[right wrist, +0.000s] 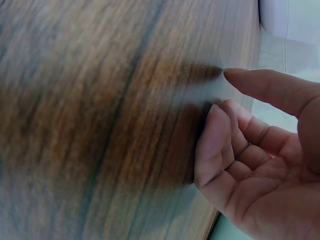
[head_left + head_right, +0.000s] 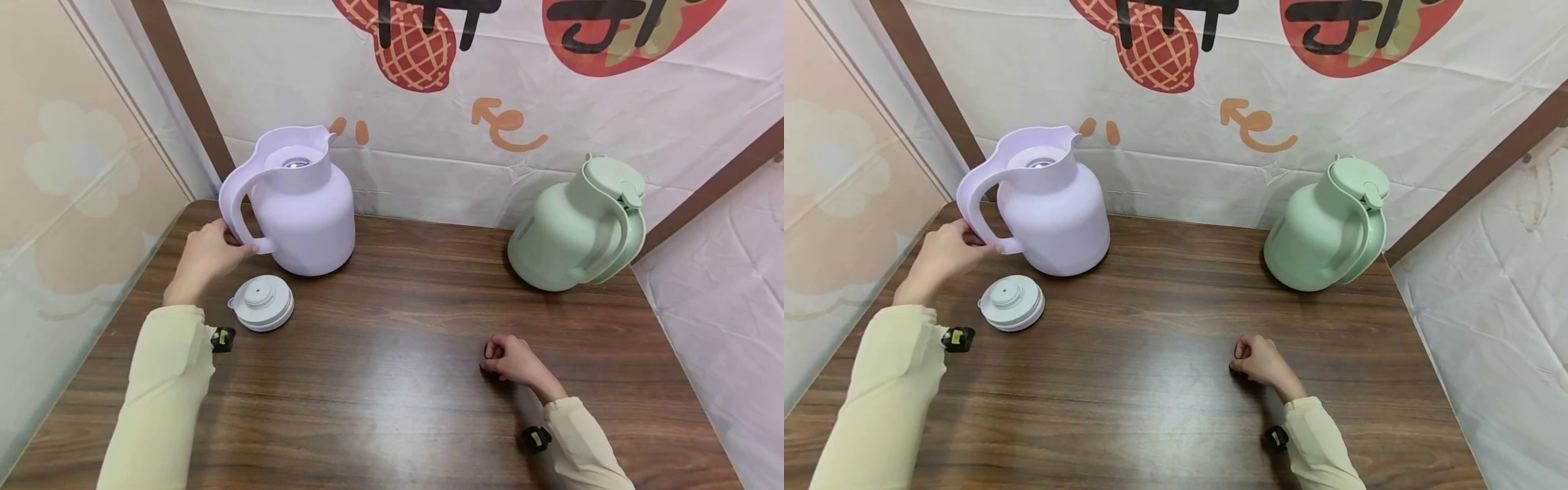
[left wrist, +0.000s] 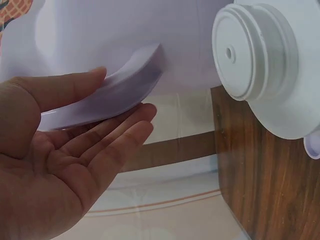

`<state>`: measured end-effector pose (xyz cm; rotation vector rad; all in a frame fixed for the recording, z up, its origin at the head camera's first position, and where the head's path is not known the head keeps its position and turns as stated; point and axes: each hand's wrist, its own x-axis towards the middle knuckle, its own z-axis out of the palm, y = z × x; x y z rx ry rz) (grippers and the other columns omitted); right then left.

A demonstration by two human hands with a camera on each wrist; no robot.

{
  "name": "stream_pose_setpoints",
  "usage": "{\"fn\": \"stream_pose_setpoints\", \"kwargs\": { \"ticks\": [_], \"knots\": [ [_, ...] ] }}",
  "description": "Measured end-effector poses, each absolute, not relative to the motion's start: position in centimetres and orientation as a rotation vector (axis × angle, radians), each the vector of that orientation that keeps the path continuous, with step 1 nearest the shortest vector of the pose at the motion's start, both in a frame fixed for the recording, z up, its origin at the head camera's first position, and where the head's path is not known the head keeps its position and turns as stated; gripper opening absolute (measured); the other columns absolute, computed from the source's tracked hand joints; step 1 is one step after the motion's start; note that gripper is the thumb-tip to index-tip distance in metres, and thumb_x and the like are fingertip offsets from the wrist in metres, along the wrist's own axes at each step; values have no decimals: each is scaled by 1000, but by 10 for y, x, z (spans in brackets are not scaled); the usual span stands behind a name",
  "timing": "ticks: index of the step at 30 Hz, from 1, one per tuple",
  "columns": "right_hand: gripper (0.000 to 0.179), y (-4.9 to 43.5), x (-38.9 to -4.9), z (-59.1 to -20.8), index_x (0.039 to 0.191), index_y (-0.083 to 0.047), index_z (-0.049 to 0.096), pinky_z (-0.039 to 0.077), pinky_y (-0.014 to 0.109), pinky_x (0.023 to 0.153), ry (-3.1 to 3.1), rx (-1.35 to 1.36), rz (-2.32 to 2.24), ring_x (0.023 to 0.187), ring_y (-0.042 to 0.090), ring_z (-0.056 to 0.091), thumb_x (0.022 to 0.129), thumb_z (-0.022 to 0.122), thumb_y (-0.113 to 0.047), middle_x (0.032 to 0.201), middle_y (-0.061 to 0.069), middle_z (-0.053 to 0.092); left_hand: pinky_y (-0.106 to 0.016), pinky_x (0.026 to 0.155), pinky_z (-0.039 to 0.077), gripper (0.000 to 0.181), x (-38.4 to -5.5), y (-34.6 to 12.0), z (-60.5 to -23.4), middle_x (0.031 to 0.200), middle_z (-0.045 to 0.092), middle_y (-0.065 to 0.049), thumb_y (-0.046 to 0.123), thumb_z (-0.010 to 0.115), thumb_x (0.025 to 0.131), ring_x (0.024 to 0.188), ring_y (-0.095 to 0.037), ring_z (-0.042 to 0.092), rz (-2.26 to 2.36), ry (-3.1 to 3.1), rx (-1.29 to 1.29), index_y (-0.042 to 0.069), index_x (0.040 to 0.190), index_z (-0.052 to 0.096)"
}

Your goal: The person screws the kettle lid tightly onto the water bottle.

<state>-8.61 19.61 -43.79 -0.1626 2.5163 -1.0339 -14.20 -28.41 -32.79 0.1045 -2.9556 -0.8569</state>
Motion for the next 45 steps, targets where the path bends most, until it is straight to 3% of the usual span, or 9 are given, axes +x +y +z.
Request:
{"fn": "stream_pose_setpoints", "kwargs": {
  "ticks": [14, 21, 37, 45],
  "knots": [
    [15, 197, -86, -436, 73, -4, 53, 45, 28, 45, 2519, -191, -1025, 48, 13, 50, 76, 67, -1, 62, 2, 51, -43, 68, 41, 42, -126, -267, -326, 85, 63, -21, 34, 67, 81, 81, -36, 57, -950, -2942, 20, -5, 93, 59],
    [15, 198, -87, -436, 73, -4, 53, 46, 28, 46, 2507, -175, -1021, 50, 13, 50, 76, 67, -1, 63, 2, 51, -47, 71, 42, 45, -125, -255, -328, 92, 61, -26, 36, 67, 80, 86, -39, 55, -965, -2974, -7, -6, 97, 59],
    [17, 199, -89, -438, 73, -4, 52, 46, 27, 47, 2488, -220, -1001, 50, 12, 50, 74, 68, 0, 63, 2, 51, -48, 68, 42, 38, -123, -231, -337, 87, 62, -26, 29, 67, 79, 79, -43, 56, -953, -2875, -70, -6, 91, 60],
    [17, 199, -90, -438, 73, -4, 52, 46, 27, 47, 2488, -218, -993, 50, 12, 50, 75, 68, -1, 63, 1, 51, -45, 65, 42, 35, -122, -221, -336, 85, 61, -24, 28, 64, 81, 74, -37, 54, -982, -2880, -32, -6, 88, 60]
  ]
}}
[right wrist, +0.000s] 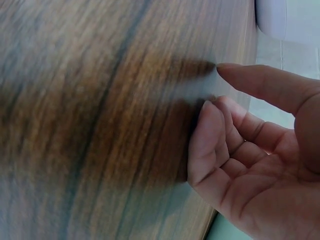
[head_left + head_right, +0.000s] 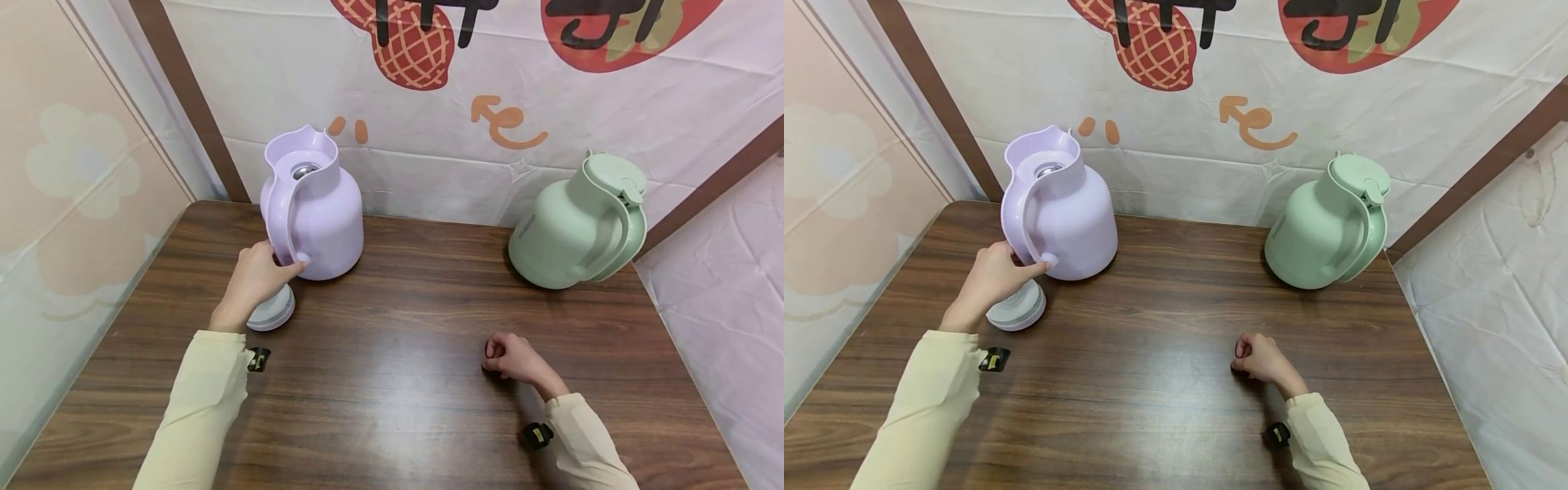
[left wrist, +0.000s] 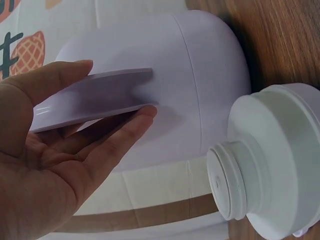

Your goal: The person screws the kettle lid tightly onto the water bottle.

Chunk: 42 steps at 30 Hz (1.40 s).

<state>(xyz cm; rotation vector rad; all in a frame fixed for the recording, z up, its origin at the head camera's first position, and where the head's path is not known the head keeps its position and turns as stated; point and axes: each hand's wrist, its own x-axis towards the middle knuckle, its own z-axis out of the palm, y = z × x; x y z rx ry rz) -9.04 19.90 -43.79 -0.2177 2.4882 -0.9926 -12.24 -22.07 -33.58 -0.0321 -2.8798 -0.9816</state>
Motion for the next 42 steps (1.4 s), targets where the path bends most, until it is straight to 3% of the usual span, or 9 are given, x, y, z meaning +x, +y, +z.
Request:
{"fn": "stream_pose_setpoints", "kwargs": {
  "ticks": [9, 18, 26, 36, 42],
  "knots": [
    [17, 199, -90, -436, 74, -4, 52, 46, 29, 47, 2475, -212, -1006, 50, 13, 51, 75, 68, -1, 63, 1, 51, -46, 64, 42, 30, -121, -215, -339, 85, 61, -25, 22, 65, 81, 72, -36, 55, -970, -2835, -36, -7, 89, 59],
    [17, 199, -90, -436, 74, -4, 52, 47, 29, 48, 2476, -223, -1009, 50, 13, 51, 74, 68, -1, 63, 2, 51, -47, 61, 40, 27, -121, -209, -339, 74, 59, -23, 20, 63, 80, 67, -36, 52, -958, -2833, -16, -6, 78, 57],
    [17, 199, -90, -437, 73, -4, 52, 46, 29, 48, 2480, -221, -1008, 50, 12, 51, 74, 68, 0, 63, 1, 51, -39, 53, 36, 30, -120, -201, -339, 58, 46, -11, 19, 63, 79, 59, -28, 43, -932, -2837, -21, 1, 60, 48],
    [17, 200, -90, -437, 73, -4, 52, 46, 28, 47, 2480, -224, -1009, 49, 12, 51, 75, 69, -1, 63, 1, 51, -42, 53, 38, 29, -117, -189, -342, 60, 50, -14, 18, 63, 79, 58, -30, 46, -935, -2825, -33, 1, 60, 48],
    [16, 203, -92, -436, 75, -4, 52, 47, 29, 49, 2421, -224, -1045, 53, 13, 51, 76, 68, -3, 65, 1, 51, -38, 50, 35, 31, -114, -182, -343, 56, 45, -10, 18, 62, 79, 55, -26, 42, -945, -2819, -33, 3, 59, 45]
  ]
}}
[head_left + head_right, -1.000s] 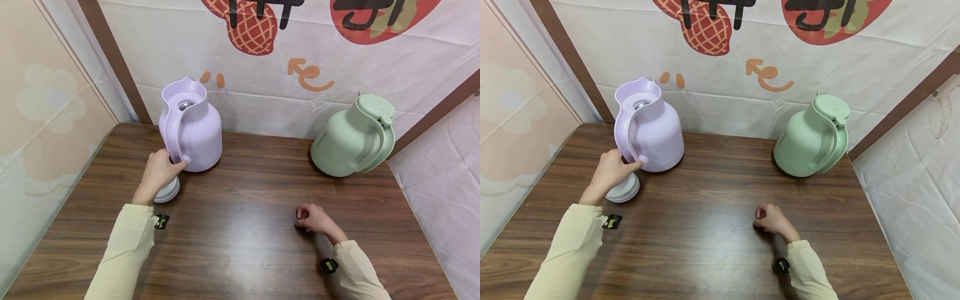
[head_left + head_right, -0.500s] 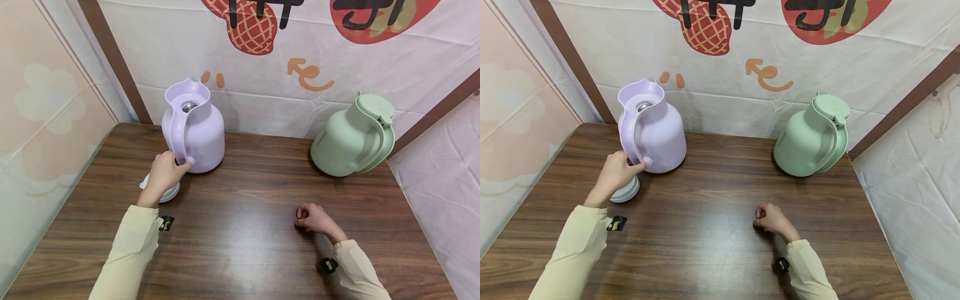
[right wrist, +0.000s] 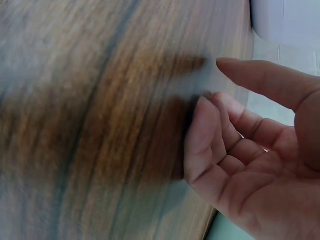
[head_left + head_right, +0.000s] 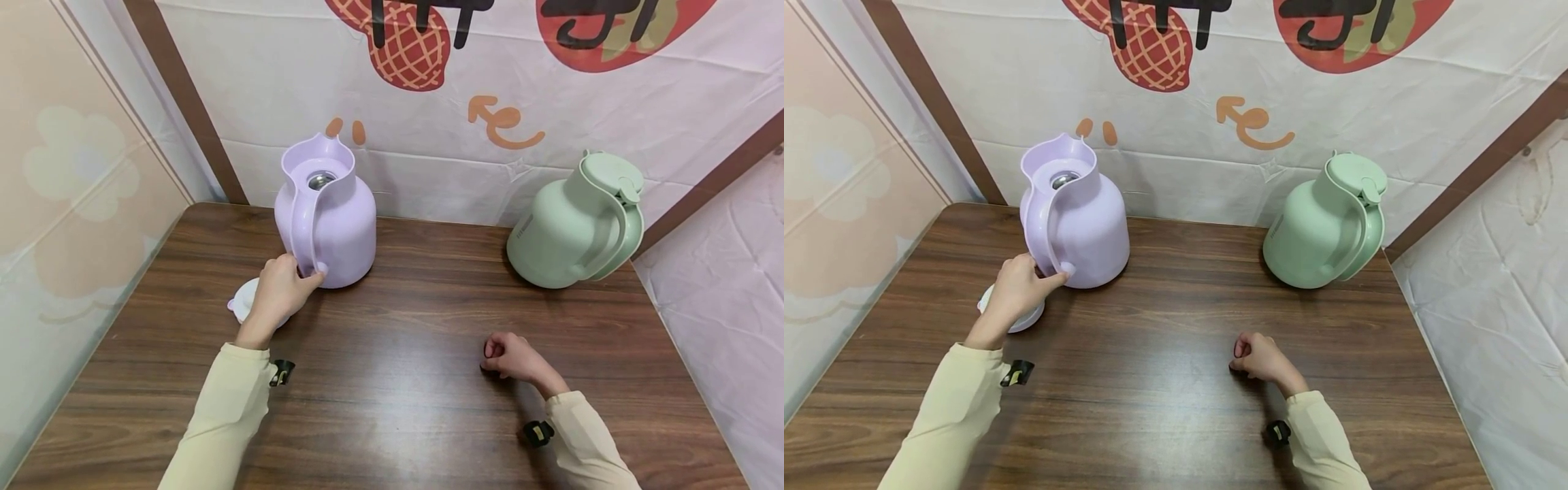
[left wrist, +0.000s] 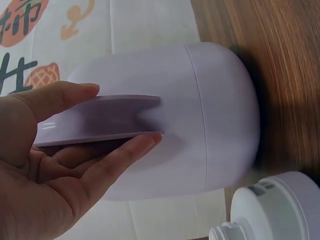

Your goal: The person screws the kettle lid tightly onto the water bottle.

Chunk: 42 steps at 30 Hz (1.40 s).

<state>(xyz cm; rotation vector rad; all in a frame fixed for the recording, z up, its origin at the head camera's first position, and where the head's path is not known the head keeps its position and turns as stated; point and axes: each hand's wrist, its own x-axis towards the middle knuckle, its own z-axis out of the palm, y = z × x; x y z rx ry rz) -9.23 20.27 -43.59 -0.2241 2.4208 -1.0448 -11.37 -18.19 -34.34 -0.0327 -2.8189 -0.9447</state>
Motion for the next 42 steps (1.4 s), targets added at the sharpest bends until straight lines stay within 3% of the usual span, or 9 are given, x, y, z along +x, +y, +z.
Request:
{"fn": "stream_pose_setpoints", "kwargs": {
  "ticks": [24, 35, 42],
  "knots": [
    [11, 197, -106, -428, 91, 6, 58, 51, 35, 61, 2376, -274, -1189, 68, 20, 59, 82, 58, 0, 77, 8, 59, -41, 49, 37, 22, -101, -150, -346, 60, 53, -16, 16, 63, 76, 55, -30, 47, -950, -2802, -52, 0, 65, 51],
    [21, 183, -115, -423, 101, 4, 61, 48, 32, 67, 2498, -312, -1162, 80, 18, 59, 82, 63, -5, 90, 8, 63, -37, 44, 35, 31, -92, -129, -346, 53, 44, -8, 18, 66, 74, 51, -28, 44, -933, -2814, -55, 8, 56, 42],
    [25, 173, -121, -417, 104, 3, 60, 47, 35, 72, 2521, -371, -1178, 85, 20, 59, 82, 64, -8, 94, 10, 64, -40, 47, 37, 24, -87, -117, -347, 55, 47, -7, 17, 67, 74, 52, -30, 47, -947, -2781, -103, 7, 63, 48]
  ]
}}
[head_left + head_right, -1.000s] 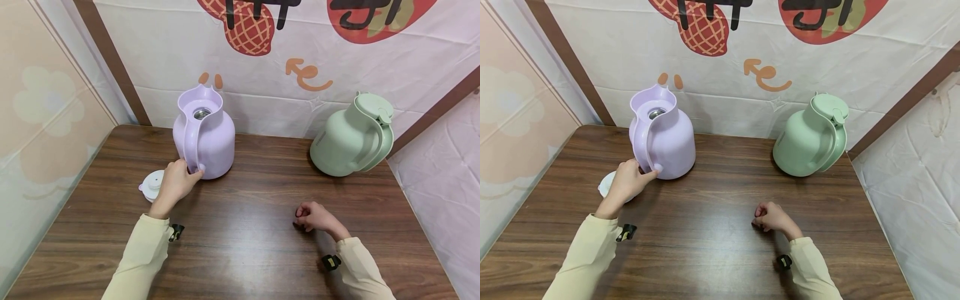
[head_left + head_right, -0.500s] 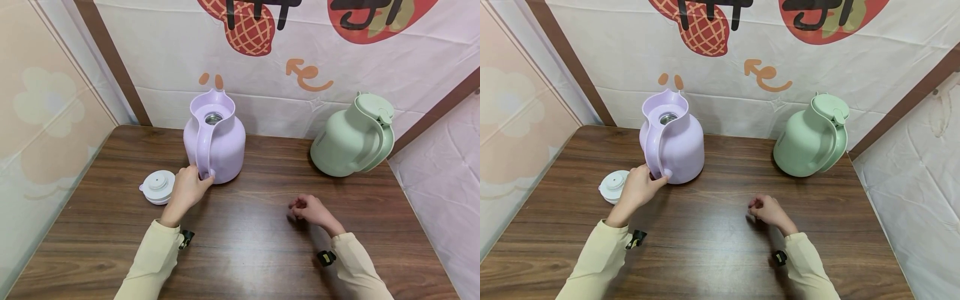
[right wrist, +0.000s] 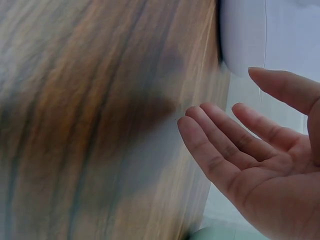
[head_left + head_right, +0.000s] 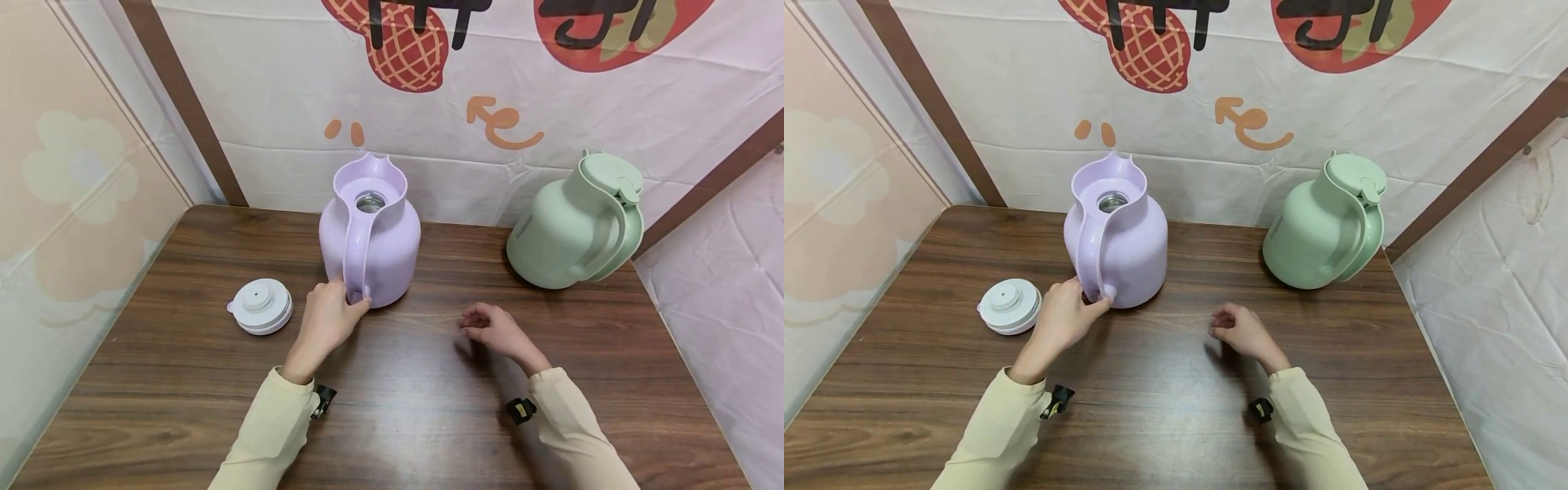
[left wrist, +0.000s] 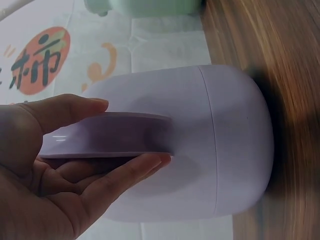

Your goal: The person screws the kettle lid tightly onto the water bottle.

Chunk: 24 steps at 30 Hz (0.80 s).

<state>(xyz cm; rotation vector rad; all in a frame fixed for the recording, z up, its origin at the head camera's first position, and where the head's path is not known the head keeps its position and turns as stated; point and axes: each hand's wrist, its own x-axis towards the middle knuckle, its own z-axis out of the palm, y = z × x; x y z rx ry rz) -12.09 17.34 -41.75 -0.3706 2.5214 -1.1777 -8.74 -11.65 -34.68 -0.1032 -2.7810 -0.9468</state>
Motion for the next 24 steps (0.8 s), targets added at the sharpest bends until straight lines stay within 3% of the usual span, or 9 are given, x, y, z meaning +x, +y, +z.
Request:
{"fn": "stream_pose_setpoints", "kwargs": {
  "ticks": [14, 24],
  "knots": [
    [40, 155, -136, -413, 118, 4, 53, 46, 41, 82, 2515, -324, -1270, 101, 30, 57, 82, 65, -10, 110, 18, 60, -39, 47, 40, 19, -77, -89, -350, 54, 50, -6, 14, 69, 74, 50, -27, 52, -973, -2741, -199, 0, 71, 55],
    [50, 153, -143, -410, 125, 5, 47, 44, 44, 86, 2512, -282, -1327, 107, 34, 53, 81, 66, -10, 118, 23, 55, -43, 50, 43, 23, -71, -74, -352, 55, 54, -11, 15, 72, 72, 53, -34, 57, -932, -2700, -267, -2, 73, 56]
  ]
}}
